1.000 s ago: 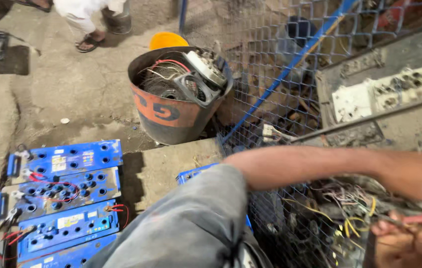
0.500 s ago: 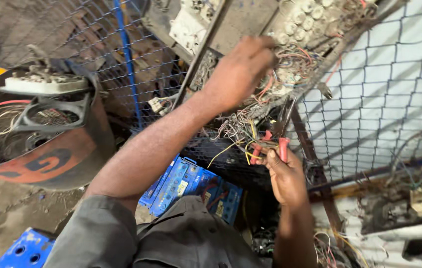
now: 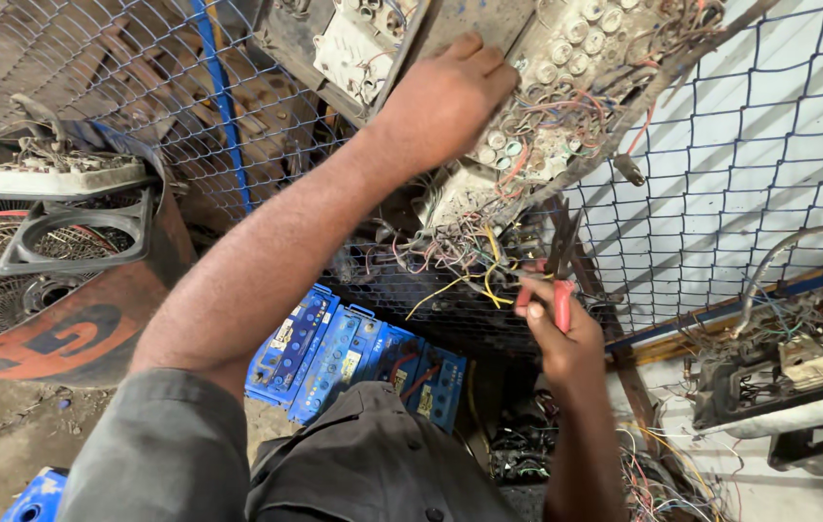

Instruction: The person uses pliers to cut and remove wires from a wall-mounted electrical panel, then sits on the floor to strip and prepare wires for a separate electronic device.

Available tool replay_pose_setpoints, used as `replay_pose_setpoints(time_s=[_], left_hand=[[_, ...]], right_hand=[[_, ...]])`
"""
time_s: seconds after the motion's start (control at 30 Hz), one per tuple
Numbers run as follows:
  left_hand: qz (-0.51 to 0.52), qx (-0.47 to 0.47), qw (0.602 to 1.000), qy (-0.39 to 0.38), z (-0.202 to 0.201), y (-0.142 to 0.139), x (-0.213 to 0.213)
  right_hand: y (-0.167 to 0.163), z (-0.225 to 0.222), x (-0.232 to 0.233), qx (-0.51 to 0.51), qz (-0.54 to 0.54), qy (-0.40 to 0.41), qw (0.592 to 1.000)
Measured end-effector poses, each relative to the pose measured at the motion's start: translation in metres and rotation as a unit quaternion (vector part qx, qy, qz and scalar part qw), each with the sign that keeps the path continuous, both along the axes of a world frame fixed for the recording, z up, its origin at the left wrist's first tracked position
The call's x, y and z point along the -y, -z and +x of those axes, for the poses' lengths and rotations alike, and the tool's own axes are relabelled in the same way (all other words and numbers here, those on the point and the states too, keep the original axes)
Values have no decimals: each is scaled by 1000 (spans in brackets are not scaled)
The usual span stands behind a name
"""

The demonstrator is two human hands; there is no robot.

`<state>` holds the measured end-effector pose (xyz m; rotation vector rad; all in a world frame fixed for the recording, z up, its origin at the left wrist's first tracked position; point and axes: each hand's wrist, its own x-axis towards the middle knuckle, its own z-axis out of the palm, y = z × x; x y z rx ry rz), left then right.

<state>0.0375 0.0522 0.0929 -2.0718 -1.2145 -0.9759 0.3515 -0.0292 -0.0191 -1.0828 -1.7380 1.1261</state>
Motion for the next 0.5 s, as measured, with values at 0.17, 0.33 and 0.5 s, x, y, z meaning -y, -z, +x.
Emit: replay_pose_setpoints(time_s=[0.17,0.33,0.5], left_hand=[[104,88,977,-162,1,4,13],[-58,319,938,-120,-6,23,32],[-208,679,628,318,-12,46,62]], right_hand=[[-8,7,10,-110,-12,-135,985],[-3,15,19,-26,90,10,996],[-24,3,21,-22,123,61,990]])
